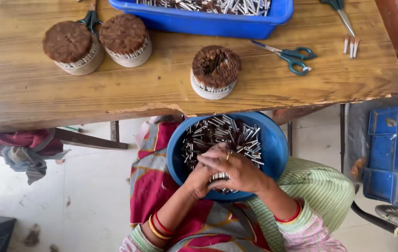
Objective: The recorder is seen picking up small filter components from a bowl on their lap and organizing them into circular bundles on a work table.
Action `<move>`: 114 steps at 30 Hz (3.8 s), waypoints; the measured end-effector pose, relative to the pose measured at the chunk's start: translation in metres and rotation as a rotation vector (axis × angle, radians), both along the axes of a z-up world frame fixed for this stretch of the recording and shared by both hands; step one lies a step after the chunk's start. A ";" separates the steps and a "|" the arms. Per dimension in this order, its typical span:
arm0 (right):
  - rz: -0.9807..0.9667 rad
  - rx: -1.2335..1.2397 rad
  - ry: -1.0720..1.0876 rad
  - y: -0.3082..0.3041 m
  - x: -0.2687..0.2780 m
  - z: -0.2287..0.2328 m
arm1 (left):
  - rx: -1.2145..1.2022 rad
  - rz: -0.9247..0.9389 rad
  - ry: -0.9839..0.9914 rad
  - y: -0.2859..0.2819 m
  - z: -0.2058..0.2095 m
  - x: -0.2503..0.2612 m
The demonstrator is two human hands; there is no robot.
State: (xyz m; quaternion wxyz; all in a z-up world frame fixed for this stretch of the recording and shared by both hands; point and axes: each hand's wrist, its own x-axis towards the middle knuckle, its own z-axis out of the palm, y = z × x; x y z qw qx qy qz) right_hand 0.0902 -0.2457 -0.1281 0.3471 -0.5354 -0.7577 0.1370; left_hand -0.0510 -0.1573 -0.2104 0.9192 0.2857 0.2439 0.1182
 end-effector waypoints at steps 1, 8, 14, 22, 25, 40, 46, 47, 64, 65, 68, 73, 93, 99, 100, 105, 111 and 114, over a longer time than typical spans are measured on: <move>0.003 -0.004 -0.001 0.002 0.003 -0.003 | -0.004 0.003 -0.001 0.001 0.011 0.000; -0.103 -0.110 0.344 0.009 0.053 -0.010 | 0.358 0.099 -0.069 0.007 0.047 0.013; -0.143 -0.224 0.261 0.003 0.050 0.000 | 0.447 0.108 -0.154 -0.002 0.047 -0.001; -0.017 -0.158 0.284 0.005 0.057 -0.023 | 0.418 0.129 -0.100 0.008 0.021 0.006; -0.028 -0.203 0.361 -0.015 0.031 -0.009 | 0.634 0.126 -0.181 -0.005 0.043 -0.004; -0.298 -0.059 0.548 -0.003 0.046 -0.053 | 0.454 0.102 0.150 -0.012 0.035 0.015; -0.019 -0.137 0.049 0.003 0.016 -0.014 | 0.073 0.072 0.065 -0.013 0.008 0.008; -0.017 -0.090 0.056 0.001 0.016 -0.020 | 0.099 0.088 0.038 -0.012 0.017 0.008; -0.444 -0.146 0.485 -0.016 0.037 -0.023 | 0.360 0.049 0.020 0.005 0.070 0.005; -0.385 -0.215 0.618 -0.020 0.043 -0.043 | 0.439 0.062 -0.026 0.006 0.067 0.005; -0.348 -0.276 0.743 -0.017 0.041 -0.043 | 0.480 0.074 -0.028 0.007 0.067 0.004; -0.419 -0.174 0.847 -0.014 0.034 -0.025 | 0.431 0.072 0.023 0.011 0.071 0.007; -0.533 -0.087 0.954 -0.009 0.036 -0.038 | 0.446 0.129 0.105 0.009 0.060 0.002; -0.398 -0.170 0.972 -0.018 0.047 -0.077 | 0.322 0.127 0.086 0.010 0.070 0.004; -0.390 -0.180 0.974 -0.015 0.052 -0.080 | 0.318 0.137 0.092 0.011 0.071 0.003; -0.275 -0.129 0.717 -0.012 0.037 -0.055 | 0.364 0.032 0.064 0.012 0.067 0.003; -0.233 -0.423 1.102 -0.009 0.047 -0.071 | 0.384 0.002 0.039 0.013 0.068 0.002; -0.294 -0.100 0.966 -0.008 0.046 -0.071 | 0.344 0.001 0.019 0.013 0.060 -0.002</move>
